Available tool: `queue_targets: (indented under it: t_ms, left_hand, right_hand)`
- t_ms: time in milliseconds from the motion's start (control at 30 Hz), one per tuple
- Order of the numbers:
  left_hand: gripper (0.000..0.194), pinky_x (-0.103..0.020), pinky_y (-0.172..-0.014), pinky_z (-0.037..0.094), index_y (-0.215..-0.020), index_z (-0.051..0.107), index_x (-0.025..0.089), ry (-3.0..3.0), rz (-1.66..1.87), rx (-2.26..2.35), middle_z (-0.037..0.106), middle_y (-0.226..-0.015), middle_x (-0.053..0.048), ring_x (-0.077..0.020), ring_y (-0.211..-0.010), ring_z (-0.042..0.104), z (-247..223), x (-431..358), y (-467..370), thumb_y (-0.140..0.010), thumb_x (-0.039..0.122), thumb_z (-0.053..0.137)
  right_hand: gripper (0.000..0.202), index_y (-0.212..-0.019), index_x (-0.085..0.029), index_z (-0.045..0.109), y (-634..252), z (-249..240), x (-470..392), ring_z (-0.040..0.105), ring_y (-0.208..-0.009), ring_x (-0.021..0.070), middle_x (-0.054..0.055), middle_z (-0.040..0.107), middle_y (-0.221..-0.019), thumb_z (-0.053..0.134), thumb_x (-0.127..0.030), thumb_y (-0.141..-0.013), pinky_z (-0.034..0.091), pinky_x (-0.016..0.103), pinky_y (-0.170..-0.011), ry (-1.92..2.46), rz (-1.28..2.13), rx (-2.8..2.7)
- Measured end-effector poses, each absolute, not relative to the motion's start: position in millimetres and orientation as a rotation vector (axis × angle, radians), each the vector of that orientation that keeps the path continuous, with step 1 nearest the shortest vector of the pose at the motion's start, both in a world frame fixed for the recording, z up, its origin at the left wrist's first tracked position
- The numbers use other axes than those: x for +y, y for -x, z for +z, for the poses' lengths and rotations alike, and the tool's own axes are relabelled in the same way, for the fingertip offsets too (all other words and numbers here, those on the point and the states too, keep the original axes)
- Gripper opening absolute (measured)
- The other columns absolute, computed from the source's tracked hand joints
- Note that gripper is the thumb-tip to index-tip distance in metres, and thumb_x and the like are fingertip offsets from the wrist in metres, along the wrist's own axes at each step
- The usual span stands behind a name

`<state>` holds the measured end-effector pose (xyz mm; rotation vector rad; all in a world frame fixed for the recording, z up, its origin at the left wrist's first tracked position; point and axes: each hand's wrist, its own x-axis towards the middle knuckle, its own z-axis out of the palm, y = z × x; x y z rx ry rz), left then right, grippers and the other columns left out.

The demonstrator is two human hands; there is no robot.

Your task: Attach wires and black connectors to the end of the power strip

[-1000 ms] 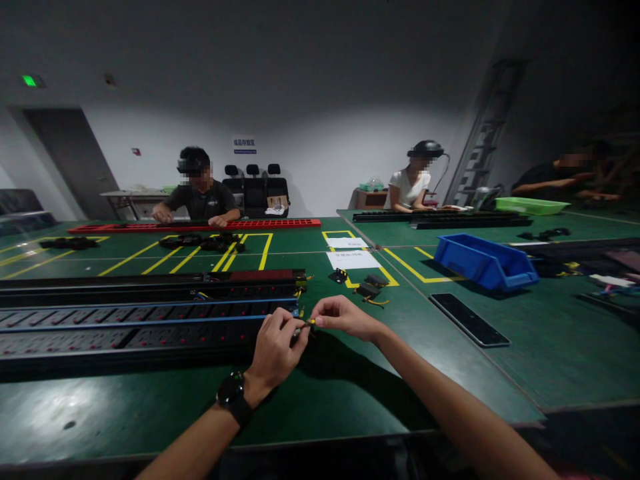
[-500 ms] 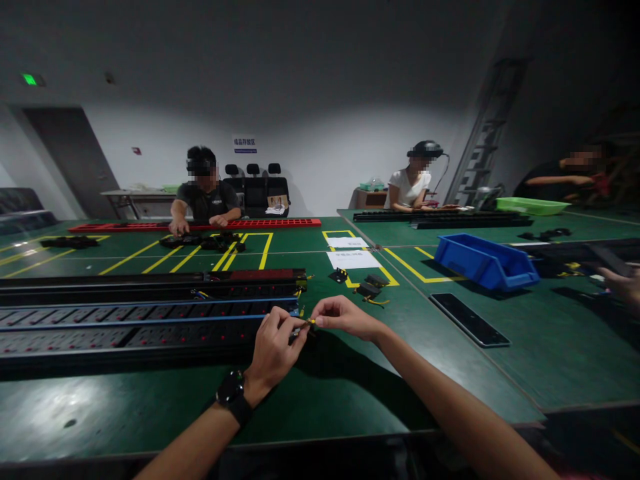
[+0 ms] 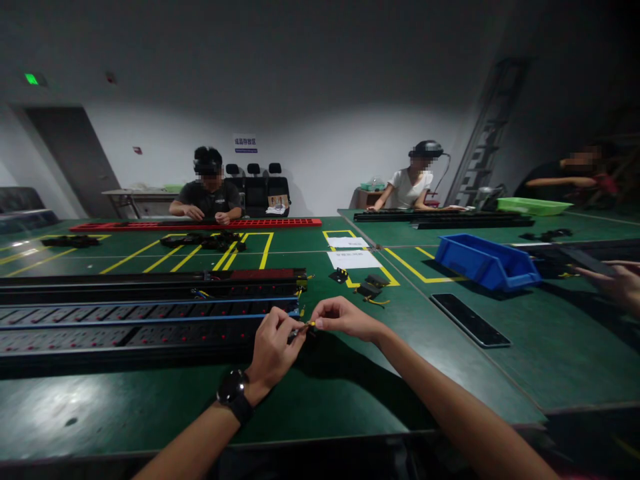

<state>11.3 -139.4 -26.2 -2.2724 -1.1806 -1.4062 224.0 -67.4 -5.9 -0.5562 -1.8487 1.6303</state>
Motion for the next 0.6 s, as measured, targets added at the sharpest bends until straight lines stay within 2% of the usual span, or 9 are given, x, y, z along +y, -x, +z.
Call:
queue_targets:
  t_ms: [600]
  left_hand:
    - [0.008, -0.029, -0.067, 0.047, -0.087, 0.069, 0.017, 2.270, -1.400, -1.164, 0.060, -0.078, -0.003, -0.0155, -0.074, 0.057, -20.3, -141.6, -15.2, -0.091, 0.024, 0.067]
  right_hand:
    - [0.039, -0.091, -0.014, 0.073, -224.1, -6.4, -67.0, 0.060, -0.072, 0.0129, 0.002, 0.070, -0.082, 0.082, -0.049, -0.077, 0.046, 0.026, -0.071, 0.547, 1.606, -1.877]
